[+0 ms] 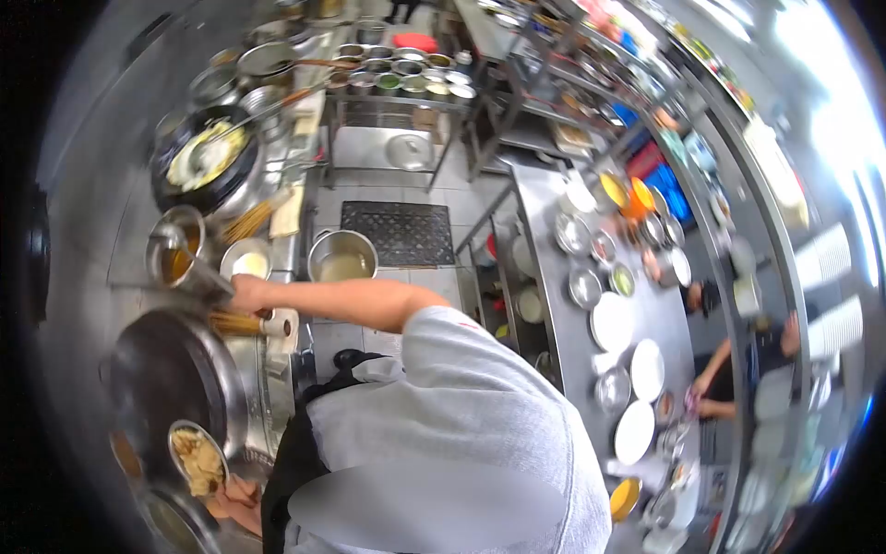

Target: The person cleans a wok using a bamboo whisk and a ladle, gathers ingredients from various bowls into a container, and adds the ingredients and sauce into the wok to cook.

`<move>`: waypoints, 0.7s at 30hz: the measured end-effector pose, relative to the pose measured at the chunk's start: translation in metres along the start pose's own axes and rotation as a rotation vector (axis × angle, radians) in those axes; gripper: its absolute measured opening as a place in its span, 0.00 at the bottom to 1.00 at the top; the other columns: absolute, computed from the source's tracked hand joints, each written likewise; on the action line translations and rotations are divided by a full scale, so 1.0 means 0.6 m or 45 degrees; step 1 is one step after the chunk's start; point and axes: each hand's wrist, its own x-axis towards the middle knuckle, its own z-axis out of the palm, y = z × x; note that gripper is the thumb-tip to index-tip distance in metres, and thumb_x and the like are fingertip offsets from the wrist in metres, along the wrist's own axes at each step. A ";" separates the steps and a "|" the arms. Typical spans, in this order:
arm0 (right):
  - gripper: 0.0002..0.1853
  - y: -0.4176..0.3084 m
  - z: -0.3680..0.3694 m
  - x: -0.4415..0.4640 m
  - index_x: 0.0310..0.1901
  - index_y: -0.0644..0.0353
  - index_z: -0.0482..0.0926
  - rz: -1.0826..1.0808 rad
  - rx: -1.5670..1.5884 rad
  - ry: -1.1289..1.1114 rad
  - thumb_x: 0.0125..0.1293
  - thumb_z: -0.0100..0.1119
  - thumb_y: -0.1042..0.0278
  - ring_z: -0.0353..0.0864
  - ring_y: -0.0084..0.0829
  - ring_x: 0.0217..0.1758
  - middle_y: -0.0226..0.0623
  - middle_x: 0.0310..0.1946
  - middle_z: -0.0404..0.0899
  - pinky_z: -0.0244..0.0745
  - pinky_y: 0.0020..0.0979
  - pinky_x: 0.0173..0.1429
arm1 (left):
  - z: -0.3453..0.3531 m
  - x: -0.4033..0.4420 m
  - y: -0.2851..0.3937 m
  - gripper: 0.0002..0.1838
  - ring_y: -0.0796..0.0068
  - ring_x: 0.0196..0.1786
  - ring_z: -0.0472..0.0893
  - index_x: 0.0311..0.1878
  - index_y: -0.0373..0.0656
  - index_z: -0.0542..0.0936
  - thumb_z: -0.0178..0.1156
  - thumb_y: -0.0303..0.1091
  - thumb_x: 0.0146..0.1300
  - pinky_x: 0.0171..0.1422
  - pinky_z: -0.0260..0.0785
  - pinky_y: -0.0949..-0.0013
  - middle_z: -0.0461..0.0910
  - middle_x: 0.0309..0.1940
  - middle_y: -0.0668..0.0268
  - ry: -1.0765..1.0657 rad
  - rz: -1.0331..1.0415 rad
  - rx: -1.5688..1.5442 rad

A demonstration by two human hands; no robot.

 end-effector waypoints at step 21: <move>0.09 0.088 -0.038 0.092 0.32 0.55 0.79 -0.306 -0.565 -0.234 0.55 0.61 0.59 0.79 0.34 0.27 0.35 0.24 0.79 0.73 0.38 0.29 | 0.122 -0.021 0.006 0.19 0.78 0.12 0.60 0.19 0.54 0.63 0.57 0.42 0.63 0.15 0.53 0.69 0.60 0.12 0.75 -0.402 -0.011 -0.259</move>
